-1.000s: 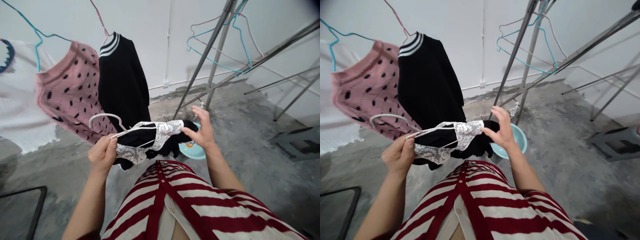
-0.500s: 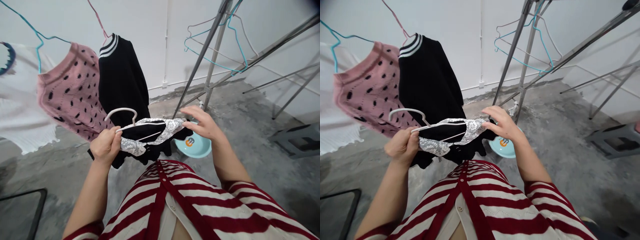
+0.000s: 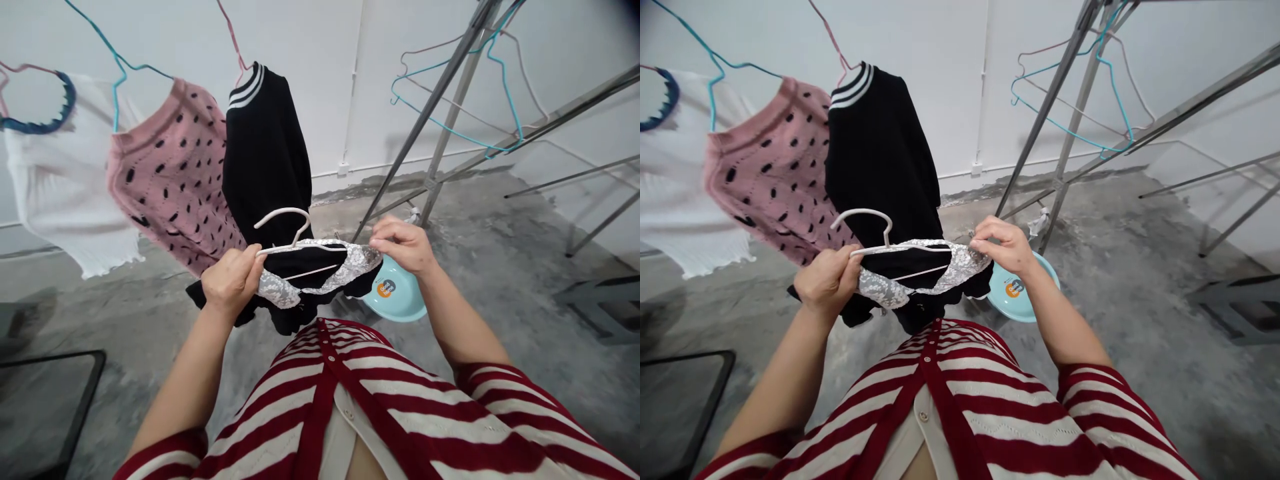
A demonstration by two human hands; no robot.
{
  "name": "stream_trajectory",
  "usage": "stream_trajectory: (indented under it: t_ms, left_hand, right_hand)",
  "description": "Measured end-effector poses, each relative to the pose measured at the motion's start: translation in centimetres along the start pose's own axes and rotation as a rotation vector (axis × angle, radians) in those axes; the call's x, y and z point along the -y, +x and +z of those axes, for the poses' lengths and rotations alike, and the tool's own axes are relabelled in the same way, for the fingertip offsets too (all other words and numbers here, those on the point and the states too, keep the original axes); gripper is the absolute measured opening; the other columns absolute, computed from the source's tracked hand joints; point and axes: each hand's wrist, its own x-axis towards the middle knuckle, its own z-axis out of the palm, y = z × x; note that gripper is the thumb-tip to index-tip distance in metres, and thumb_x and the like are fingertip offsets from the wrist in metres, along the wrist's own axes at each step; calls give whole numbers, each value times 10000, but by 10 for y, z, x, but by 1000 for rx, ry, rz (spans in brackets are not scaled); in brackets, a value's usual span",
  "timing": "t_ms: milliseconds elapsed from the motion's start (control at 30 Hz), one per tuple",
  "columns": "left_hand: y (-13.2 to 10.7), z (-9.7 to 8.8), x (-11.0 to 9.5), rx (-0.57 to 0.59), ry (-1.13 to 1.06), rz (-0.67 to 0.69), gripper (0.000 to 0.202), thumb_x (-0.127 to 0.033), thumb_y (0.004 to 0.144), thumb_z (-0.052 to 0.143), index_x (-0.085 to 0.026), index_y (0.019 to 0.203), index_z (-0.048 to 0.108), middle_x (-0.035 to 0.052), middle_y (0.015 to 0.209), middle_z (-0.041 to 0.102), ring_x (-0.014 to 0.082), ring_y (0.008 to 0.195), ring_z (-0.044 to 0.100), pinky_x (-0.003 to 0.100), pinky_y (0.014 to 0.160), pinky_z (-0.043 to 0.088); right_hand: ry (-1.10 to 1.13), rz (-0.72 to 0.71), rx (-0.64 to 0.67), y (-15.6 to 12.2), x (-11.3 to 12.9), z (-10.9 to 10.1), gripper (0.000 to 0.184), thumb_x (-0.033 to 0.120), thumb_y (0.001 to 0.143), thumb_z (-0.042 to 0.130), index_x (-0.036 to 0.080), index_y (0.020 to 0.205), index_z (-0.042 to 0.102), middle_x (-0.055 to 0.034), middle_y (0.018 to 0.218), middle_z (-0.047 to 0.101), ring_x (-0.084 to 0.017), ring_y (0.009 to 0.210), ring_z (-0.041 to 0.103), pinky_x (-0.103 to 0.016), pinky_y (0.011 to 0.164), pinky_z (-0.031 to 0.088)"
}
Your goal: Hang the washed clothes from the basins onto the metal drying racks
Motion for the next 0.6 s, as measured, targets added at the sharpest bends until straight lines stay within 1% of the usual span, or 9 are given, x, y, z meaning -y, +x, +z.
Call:
stream_trajectory:
  t_ms: [33, 67, 133, 167, 233, 300, 367, 467, 600]
  left_hand:
    - [-1, 1, 0, 13, 4, -2, 180, -234, 881, 531, -148, 937, 678, 25, 643, 639, 109, 563, 575, 238, 502, 327]
    - [-1, 1, 0, 19, 3, -6, 183, -238, 882, 529, -148, 934, 681, 26, 640, 639, 109, 564, 576, 238, 502, 327]
    - [-1, 3, 1, 9, -10, -29, 191, -245, 885, 525, -149, 932, 684, 32, 659, 652, 112, 576, 585, 232, 510, 341]
    - [-1, 4, 1, 2, -23, -43, 194, -248, 885, 525, -151, 931, 686, 36, 676, 663, 115, 585, 592, 229, 517, 352]
    - [0, 6, 3, -9, -63, -56, 193, -250, 879, 532, -152, 930, 690, 43, 708, 681, 119, 600, 604, 224, 531, 372]
    - [2, 9, 3, -20, -104, -47, 192, -244, 874, 537, -147, 931, 693, 48, 721, 692, 121, 599, 608, 223, 541, 390]
    - [2, 13, 1, -19, -127, -55, 199, -243, 875, 532, -144, 932, 694, 50, 729, 699, 122, 593, 606, 225, 547, 405]
    - [2, 18, -4, 3, -169, -99, 210, -245, 884, 515, -148, 941, 692, 51, 757, 712, 124, 608, 608, 227, 568, 431]
    - [2, 21, -13, -18, -309, -119, 199, -227, 887, 505, -146, 945, 677, 68, 854, 725, 128, 664, 622, 231, 624, 474]
  right_hand:
    - [-38, -26, 4, -1, 0, -1, 167, 347, 796, 647, 201, 715, 639, -34, 761, 621, -152, 757, 582, -326, 740, 478]
    - [-75, -39, 35, -1, -1, -2, 158, 350, 802, 639, 203, 745, 639, -43, 804, 635, -161, 800, 590, -335, 773, 478]
    - [-144, -14, 141, -2, -3, -3, 183, 375, 808, 627, 198, 853, 643, -63, 905, 646, -172, 868, 595, -338, 816, 474]
    - [-170, 17, 208, -3, -5, -2, 219, 389, 818, 611, 191, 905, 642, -68, 925, 643, -170, 869, 595, -328, 809, 475]
    - [-196, 84, 328, -3, -9, 0, 266, 408, 851, 559, 171, 943, 638, -62, 880, 630, -151, 803, 587, -290, 746, 476]
    - [-195, 105, 381, -2, -10, 2, 283, 413, 879, 512, 160, 890, 640, -48, 803, 608, -136, 739, 568, -265, 692, 465]
    - [-202, 77, 379, -2, -7, 2, 287, 419, 878, 514, 163, 836, 635, -42, 772, 593, -135, 727, 559, -261, 679, 457]
    - [-270, 32, 372, -2, 2, -1, 265, 413, 869, 535, 173, 807, 630, -33, 741, 575, -132, 702, 545, -255, 653, 440]
    - [-365, -17, 274, -3, 14, -5, 231, 388, 870, 541, 181, 806, 623, -27, 705, 564, -133, 670, 535, -258, 636, 420]
